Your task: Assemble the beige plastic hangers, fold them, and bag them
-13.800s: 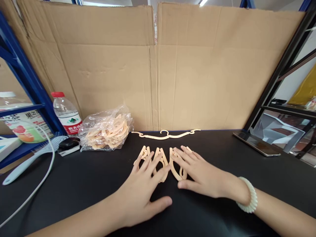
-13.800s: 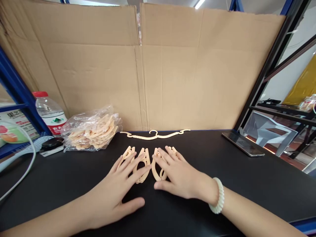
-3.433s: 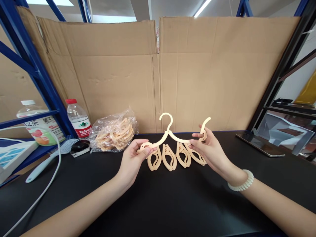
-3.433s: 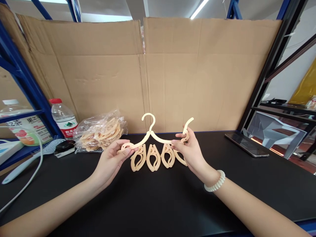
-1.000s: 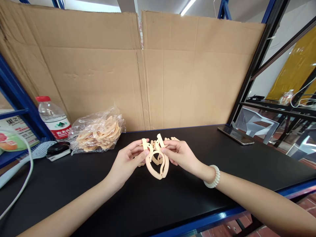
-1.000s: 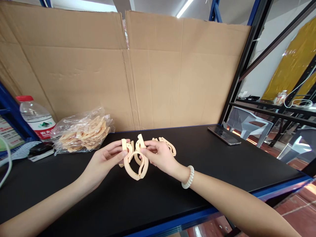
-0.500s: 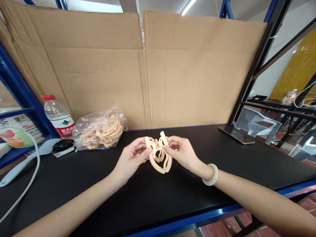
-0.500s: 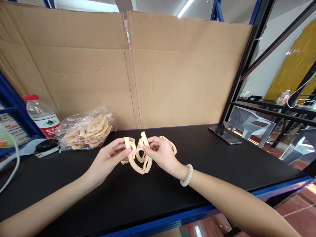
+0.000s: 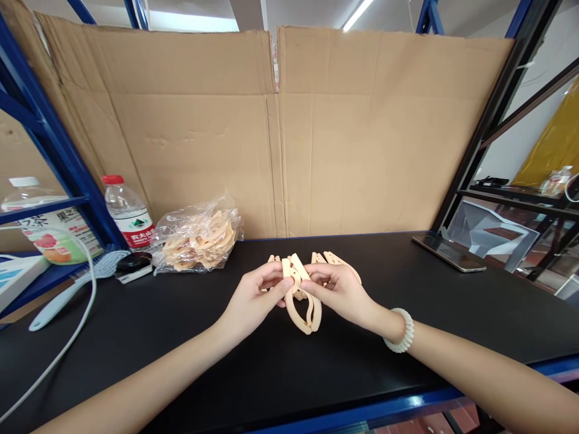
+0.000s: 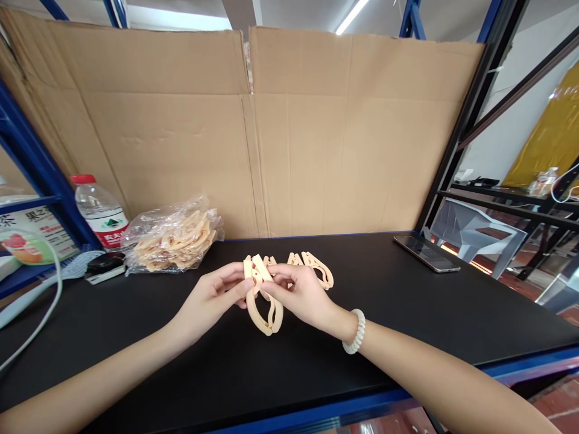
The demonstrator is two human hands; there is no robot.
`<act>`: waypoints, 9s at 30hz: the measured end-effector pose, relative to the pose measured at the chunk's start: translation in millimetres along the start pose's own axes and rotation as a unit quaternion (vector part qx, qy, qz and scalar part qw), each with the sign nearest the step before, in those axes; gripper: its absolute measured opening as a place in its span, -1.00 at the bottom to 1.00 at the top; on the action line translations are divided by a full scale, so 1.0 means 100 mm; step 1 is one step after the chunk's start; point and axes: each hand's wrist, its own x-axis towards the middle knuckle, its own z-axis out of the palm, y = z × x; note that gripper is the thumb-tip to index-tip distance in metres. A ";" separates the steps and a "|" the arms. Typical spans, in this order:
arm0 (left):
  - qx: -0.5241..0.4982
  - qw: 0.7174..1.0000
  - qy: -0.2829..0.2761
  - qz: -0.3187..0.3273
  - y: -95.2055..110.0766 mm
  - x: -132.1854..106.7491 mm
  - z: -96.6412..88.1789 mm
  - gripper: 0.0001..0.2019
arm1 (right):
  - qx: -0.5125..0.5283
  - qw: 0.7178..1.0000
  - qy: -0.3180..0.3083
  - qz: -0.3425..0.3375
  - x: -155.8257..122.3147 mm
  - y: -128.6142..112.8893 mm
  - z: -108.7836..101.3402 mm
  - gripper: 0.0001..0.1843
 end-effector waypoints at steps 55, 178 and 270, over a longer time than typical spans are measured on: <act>0.586 0.803 -0.083 -0.062 -0.36 -0.12 -0.06 -0.23 | -0.443 0.867 -0.195 0.120 -0.03 0.28 -0.32 -0.20; 0.545 0.816 -0.186 0.050 -0.23 -0.03 -0.12 -0.26 | -0.275 0.957 0.026 -0.092 0.08 0.20 -0.59 -0.74; 0.510 0.772 -0.277 0.260 -0.14 -0.18 -0.11 -0.43 | -0.402 0.893 -0.114 -0.167 -0.14 0.01 -0.63 -0.96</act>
